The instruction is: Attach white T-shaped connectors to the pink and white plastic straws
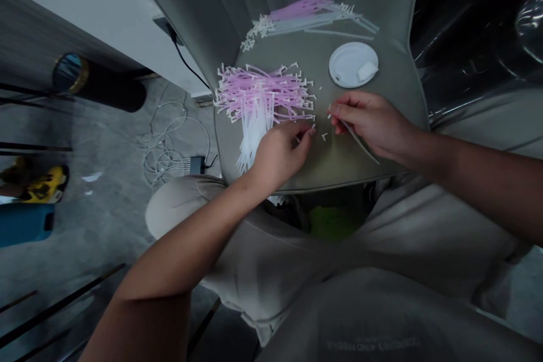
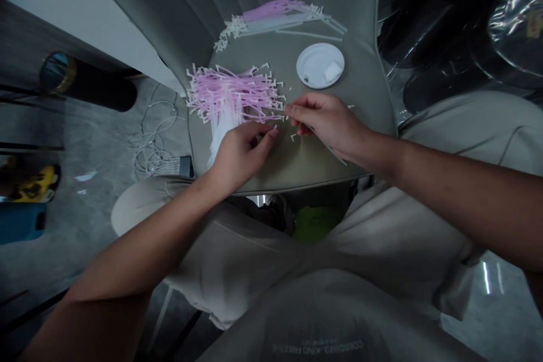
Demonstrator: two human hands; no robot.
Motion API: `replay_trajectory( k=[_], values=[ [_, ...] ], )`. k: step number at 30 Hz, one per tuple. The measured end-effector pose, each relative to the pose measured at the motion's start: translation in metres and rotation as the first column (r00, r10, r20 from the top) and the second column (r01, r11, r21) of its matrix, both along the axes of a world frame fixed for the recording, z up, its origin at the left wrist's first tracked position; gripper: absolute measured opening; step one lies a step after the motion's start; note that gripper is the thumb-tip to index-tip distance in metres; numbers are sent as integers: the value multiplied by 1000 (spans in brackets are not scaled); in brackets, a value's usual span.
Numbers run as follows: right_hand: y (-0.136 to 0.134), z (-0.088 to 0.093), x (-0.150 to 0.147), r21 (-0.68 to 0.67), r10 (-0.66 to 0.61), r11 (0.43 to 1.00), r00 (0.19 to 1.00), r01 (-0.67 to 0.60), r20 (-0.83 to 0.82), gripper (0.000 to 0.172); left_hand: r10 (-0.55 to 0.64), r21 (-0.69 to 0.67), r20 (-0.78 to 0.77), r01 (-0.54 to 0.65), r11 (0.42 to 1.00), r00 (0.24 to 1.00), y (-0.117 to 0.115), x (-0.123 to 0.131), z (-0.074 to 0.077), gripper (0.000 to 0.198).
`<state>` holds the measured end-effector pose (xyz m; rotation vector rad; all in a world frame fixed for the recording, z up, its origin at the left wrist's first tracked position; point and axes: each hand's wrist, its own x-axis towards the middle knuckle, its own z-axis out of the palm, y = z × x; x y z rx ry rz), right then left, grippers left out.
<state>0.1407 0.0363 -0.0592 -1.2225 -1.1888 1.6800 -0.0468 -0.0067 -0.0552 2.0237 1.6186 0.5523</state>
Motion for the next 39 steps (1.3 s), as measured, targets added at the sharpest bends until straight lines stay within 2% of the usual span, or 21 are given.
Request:
replay_trajectory(
  k=[2,4,7,9,12,16,21,25,28,30,34,39],
  values=[
    [-1,-3,1,29,-1,1000,1000,1,-24,13,-32,22,57,31,999,998,-1,2,0,22],
    [-2,-5,1,42,-13,999,999,15,-42,9,-27,-12,182,30,999,983,-4,5,-1,20],
    [-5,-2,0,-3,8,1000,997,-8,-71,5,90,-163,413,-23,986,906,-8,13,-2,22],
    [-8,1,-1,-45,35,998,996,-39,-87,3,187,-231,512,-75,970,838,-12,18,-4,21],
    [-13,2,-1,-59,74,995,993,-79,-89,6,288,-256,588,-164,953,756,-18,27,-10,21],
    [-16,-1,0,-79,109,990,992,-114,-67,11,317,-269,635,-183,946,704,-23,35,-13,24],
    [-11,-3,-2,-89,119,988,992,-123,-49,16,308,-237,587,-205,950,749,-19,33,-13,25],
    [-6,-2,-1,63,179,980,974,-189,140,35,238,-170,538,-172,970,808,-16,28,-14,26],
    [-5,-1,2,207,246,929,930,-307,275,42,176,-126,520,-129,984,836,-17,27,-14,23],
    [-7,0,3,288,264,884,901,-368,344,39,165,-123,507,-119,985,846,-18,27,-12,22],
    [-9,1,4,356,265,820,849,-448,457,34,145,-114,481,-102,988,865,-18,25,-10,19],
    [-9,2,3,270,297,871,877,-411,378,37,74,-99,497,-28,995,865,-21,22,-8,26]
  ],
)
